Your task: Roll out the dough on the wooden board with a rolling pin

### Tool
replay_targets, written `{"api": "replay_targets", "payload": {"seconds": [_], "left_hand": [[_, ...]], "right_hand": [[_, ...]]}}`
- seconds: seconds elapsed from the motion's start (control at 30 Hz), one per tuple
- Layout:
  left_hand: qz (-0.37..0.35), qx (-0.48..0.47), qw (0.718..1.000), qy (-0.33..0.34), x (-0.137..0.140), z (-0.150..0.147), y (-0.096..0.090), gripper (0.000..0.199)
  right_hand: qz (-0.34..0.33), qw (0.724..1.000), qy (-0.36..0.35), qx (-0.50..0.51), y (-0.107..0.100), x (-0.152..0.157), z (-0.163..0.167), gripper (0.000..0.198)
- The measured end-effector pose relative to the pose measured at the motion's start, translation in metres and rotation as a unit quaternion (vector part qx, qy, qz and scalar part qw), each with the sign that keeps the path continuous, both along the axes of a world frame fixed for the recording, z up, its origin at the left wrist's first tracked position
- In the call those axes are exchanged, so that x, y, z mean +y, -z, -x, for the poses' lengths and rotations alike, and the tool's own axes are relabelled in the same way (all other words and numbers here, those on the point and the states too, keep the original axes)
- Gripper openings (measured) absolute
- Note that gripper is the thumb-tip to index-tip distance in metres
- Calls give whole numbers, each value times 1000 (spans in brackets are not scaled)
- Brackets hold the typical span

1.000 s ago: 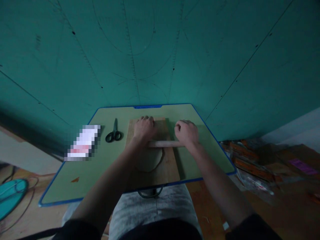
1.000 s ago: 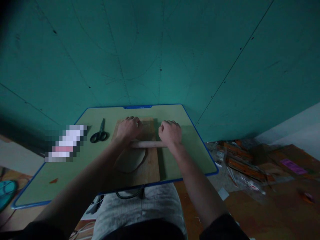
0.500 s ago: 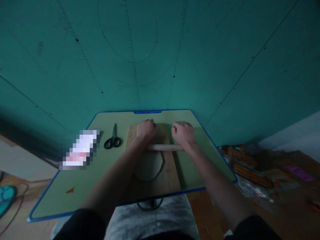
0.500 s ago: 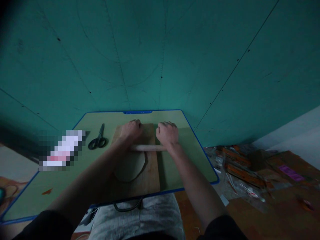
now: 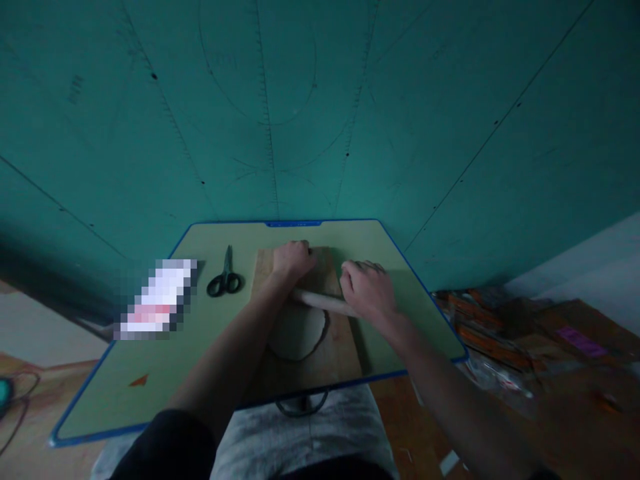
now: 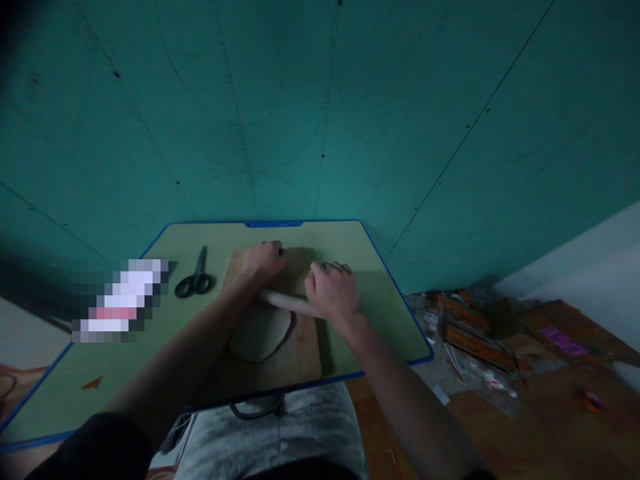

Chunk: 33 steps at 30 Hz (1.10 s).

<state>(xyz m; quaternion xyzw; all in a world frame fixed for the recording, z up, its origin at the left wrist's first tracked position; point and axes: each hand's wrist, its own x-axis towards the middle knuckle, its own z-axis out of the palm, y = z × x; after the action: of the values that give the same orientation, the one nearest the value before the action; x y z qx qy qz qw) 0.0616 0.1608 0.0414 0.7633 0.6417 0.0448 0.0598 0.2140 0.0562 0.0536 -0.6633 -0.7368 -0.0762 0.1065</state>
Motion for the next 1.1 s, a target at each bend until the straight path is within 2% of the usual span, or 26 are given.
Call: {"api": "replay_targets", "payload": {"seconds": [0.1,0.23,0.5,0.63,0.8,0.97,1.1], "left_hand": [[3,-3,1000,13,-2,-2,-3,41],[-3,-14,1000,24,-5,-5,-5,42],[-23,-21,999,38,-11,-7,-7,45],[-23,-19,999,46,-15,-5,-8,44],[-29,-5,998,59,-21,-3,-7,47],[-43,4,997,64,-30,3,-5,44],[-33,5,998,57,-39,6,-7,43]], "right_hand": [[1,1000,-7,3,4,-6,2,23],[1,998,-52,21,13,-11,3,23],[-6,995,-96,41,24,-10,1,15],[-11,995,-103,10,39,-10,-2,17],[-66,979,-179,-71,63,-17,-7,18],[-26,986,-146,-73,60,-29,1,28],[-1,995,-98,-26,51,-37,10,37]]}}
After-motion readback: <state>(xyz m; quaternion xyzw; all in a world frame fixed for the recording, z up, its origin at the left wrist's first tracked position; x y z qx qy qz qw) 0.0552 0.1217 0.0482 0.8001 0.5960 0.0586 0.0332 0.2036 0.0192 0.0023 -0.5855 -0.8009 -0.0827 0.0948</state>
